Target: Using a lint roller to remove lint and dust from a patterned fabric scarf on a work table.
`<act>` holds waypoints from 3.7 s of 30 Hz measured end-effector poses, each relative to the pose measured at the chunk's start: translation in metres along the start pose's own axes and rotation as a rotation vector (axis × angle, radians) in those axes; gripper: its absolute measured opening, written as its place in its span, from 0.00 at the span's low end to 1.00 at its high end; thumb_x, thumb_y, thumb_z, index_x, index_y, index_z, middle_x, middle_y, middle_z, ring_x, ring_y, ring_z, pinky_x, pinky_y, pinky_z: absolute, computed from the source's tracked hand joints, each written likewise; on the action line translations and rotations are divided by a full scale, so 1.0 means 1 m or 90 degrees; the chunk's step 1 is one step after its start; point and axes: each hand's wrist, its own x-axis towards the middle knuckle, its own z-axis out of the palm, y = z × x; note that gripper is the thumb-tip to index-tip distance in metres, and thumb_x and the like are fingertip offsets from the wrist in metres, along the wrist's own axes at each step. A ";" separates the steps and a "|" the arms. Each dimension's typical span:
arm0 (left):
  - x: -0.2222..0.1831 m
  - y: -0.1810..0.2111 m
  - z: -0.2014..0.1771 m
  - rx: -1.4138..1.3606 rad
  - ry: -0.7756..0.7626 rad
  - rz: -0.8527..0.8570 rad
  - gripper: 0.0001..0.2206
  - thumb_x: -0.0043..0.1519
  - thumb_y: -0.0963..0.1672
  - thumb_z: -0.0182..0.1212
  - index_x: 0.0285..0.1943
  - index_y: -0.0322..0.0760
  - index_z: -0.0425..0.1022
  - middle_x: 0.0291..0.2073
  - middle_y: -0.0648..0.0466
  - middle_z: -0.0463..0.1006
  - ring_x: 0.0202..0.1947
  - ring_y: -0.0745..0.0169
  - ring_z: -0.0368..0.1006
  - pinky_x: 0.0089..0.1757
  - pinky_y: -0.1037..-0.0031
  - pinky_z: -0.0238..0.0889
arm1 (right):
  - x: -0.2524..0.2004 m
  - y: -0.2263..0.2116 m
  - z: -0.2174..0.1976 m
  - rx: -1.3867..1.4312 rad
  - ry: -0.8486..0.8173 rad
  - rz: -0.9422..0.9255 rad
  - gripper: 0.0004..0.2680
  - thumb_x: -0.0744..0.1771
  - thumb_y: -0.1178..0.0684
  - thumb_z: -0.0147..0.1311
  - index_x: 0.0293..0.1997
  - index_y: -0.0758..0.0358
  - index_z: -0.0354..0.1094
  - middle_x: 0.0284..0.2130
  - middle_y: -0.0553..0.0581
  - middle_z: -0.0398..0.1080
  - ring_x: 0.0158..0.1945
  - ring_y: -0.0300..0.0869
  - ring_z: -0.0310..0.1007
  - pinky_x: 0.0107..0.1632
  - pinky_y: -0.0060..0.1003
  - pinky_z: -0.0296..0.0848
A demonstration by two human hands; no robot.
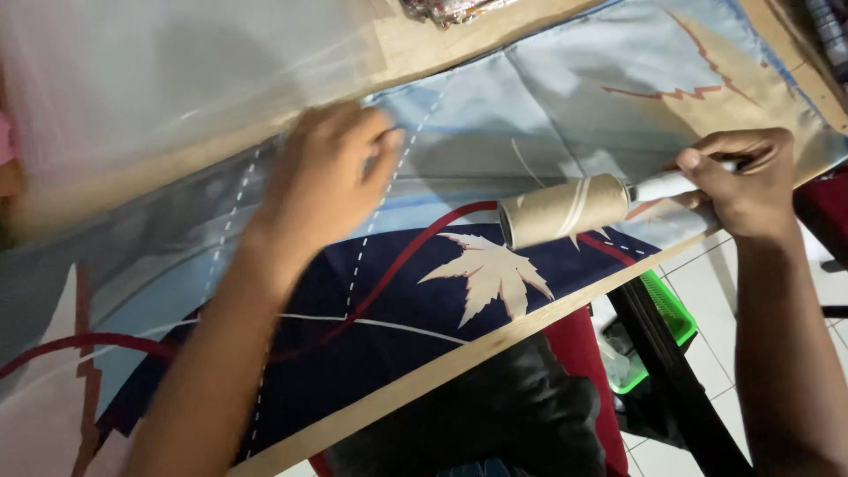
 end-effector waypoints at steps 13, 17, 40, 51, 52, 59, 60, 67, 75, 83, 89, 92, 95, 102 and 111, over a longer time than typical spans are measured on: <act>0.058 0.033 0.084 -0.147 0.021 0.100 0.04 0.51 0.39 0.45 0.24 0.33 0.58 0.22 0.50 0.60 0.23 0.57 0.57 0.29 0.69 0.54 | -0.003 0.024 -0.022 0.001 0.016 0.106 0.05 0.61 0.62 0.43 0.21 0.69 0.58 0.20 0.58 0.61 0.16 0.34 0.57 0.18 0.23 0.51; 0.058 0.032 0.086 -0.122 0.039 0.082 0.04 0.51 0.40 0.47 0.24 0.33 0.59 0.22 0.51 0.60 0.24 0.58 0.58 0.28 0.70 0.55 | 0.002 0.010 -0.011 -0.045 0.051 0.123 0.08 0.60 0.62 0.41 0.15 0.70 0.54 0.09 0.55 0.53 0.10 0.32 0.46 0.14 0.23 0.43; 0.057 0.032 0.087 -0.136 0.055 0.087 0.05 0.50 0.39 0.47 0.23 0.34 0.57 0.20 0.52 0.58 0.22 0.58 0.56 0.28 0.71 0.53 | 0.004 0.032 -0.016 0.047 0.072 -0.012 0.14 0.63 0.65 0.36 0.11 0.64 0.45 0.14 0.61 0.55 0.18 0.44 0.60 0.18 0.30 0.58; 0.057 0.033 0.086 -0.131 0.044 0.084 0.05 0.50 0.39 0.47 0.22 0.34 0.57 0.20 0.52 0.58 0.22 0.59 0.55 0.28 0.71 0.52 | -0.006 0.046 -0.026 0.109 0.058 0.048 0.14 0.63 0.65 0.38 0.12 0.63 0.43 0.17 0.60 0.57 0.22 0.43 0.62 0.26 0.32 0.64; 0.057 0.033 0.086 -0.134 0.042 0.084 0.05 0.50 0.39 0.46 0.23 0.34 0.57 0.20 0.52 0.58 0.22 0.59 0.55 0.27 0.71 0.52 | -0.007 0.047 -0.028 0.113 0.100 0.078 0.11 0.59 0.66 0.37 0.12 0.65 0.42 0.13 0.59 0.51 0.20 0.45 0.58 0.24 0.34 0.62; 0.057 0.032 0.087 -0.134 0.049 0.078 0.04 0.50 0.39 0.47 0.23 0.34 0.57 0.21 0.52 0.58 0.23 0.59 0.55 0.27 0.71 0.52 | -0.004 0.046 -0.027 0.115 0.064 0.022 0.14 0.62 0.66 0.35 0.12 0.63 0.38 0.10 0.55 0.43 0.14 0.37 0.46 0.22 0.31 0.54; 0.057 0.032 0.086 -0.132 0.051 0.079 0.04 0.50 0.39 0.47 0.23 0.34 0.57 0.21 0.52 0.58 0.23 0.59 0.55 0.27 0.71 0.52 | -0.006 0.049 -0.027 0.115 0.065 0.020 0.14 0.62 0.66 0.35 0.12 0.63 0.38 0.10 0.55 0.43 0.14 0.37 0.46 0.22 0.31 0.54; 0.057 0.033 0.085 -0.143 0.046 0.087 0.04 0.50 0.39 0.46 0.23 0.34 0.57 0.21 0.51 0.59 0.23 0.57 0.56 0.28 0.70 0.53 | -0.004 0.039 -0.021 0.109 0.129 0.087 0.12 0.61 0.65 0.37 0.12 0.65 0.45 0.16 0.59 0.54 0.20 0.41 0.57 0.19 0.29 0.54; 0.058 0.032 0.085 -0.125 0.032 0.074 0.04 0.50 0.39 0.46 0.22 0.34 0.58 0.20 0.52 0.59 0.22 0.59 0.56 0.27 0.71 0.53 | 0.009 0.014 -0.006 0.094 0.054 -0.040 0.12 0.55 0.73 0.28 0.07 0.67 0.33 0.05 0.56 0.35 0.09 0.37 0.33 0.19 0.32 0.35; 0.057 0.033 0.084 -0.149 0.042 0.082 0.05 0.50 0.39 0.46 0.23 0.33 0.57 0.20 0.51 0.59 0.22 0.58 0.56 0.28 0.70 0.53 | -0.004 0.046 -0.024 0.185 0.146 0.046 0.12 0.60 0.69 0.32 0.12 0.66 0.39 0.09 0.58 0.42 0.13 0.40 0.45 0.21 0.33 0.49; 0.058 0.033 0.080 -0.187 0.039 0.083 0.05 0.51 0.39 0.45 0.21 0.32 0.57 0.19 0.50 0.59 0.21 0.55 0.57 0.27 0.67 0.52 | 0.008 -0.002 0.000 0.037 0.123 0.070 0.16 0.57 0.70 0.35 0.08 0.60 0.32 0.08 0.48 0.34 0.11 0.30 0.36 0.14 0.26 0.47; 0.056 0.034 0.083 -0.171 0.047 0.071 0.05 0.51 0.39 0.45 0.22 0.33 0.57 0.20 0.51 0.59 0.23 0.55 0.57 0.28 0.68 0.54 | 0.003 0.031 -0.014 0.136 0.233 0.095 0.11 0.60 0.63 0.37 0.12 0.63 0.44 0.09 0.51 0.45 0.11 0.35 0.45 0.17 0.28 0.44; 0.057 0.033 0.083 -0.152 0.057 0.089 0.05 0.50 0.39 0.47 0.23 0.33 0.57 0.21 0.50 0.59 0.23 0.55 0.57 0.27 0.68 0.53 | 0.005 0.025 -0.012 -0.005 0.152 0.051 0.14 0.61 0.66 0.37 0.10 0.60 0.43 0.08 0.50 0.48 0.11 0.31 0.46 0.15 0.24 0.42; 0.057 0.034 0.082 -0.169 0.047 0.067 0.05 0.50 0.39 0.46 0.22 0.33 0.57 0.19 0.51 0.58 0.22 0.56 0.56 0.28 0.69 0.53 | 0.005 0.023 -0.010 0.089 0.257 0.120 0.13 0.62 0.63 0.37 0.12 0.60 0.42 0.10 0.50 0.45 0.12 0.34 0.46 0.16 0.27 0.46; 0.053 0.034 0.087 -0.162 0.088 0.079 0.05 0.49 0.39 0.45 0.21 0.33 0.57 0.19 0.50 0.59 0.23 0.54 0.57 0.28 0.68 0.53 | 0.006 0.008 -0.002 0.084 0.213 0.140 0.12 0.59 0.63 0.34 0.10 0.59 0.38 0.08 0.48 0.39 0.09 0.33 0.39 0.11 0.29 0.37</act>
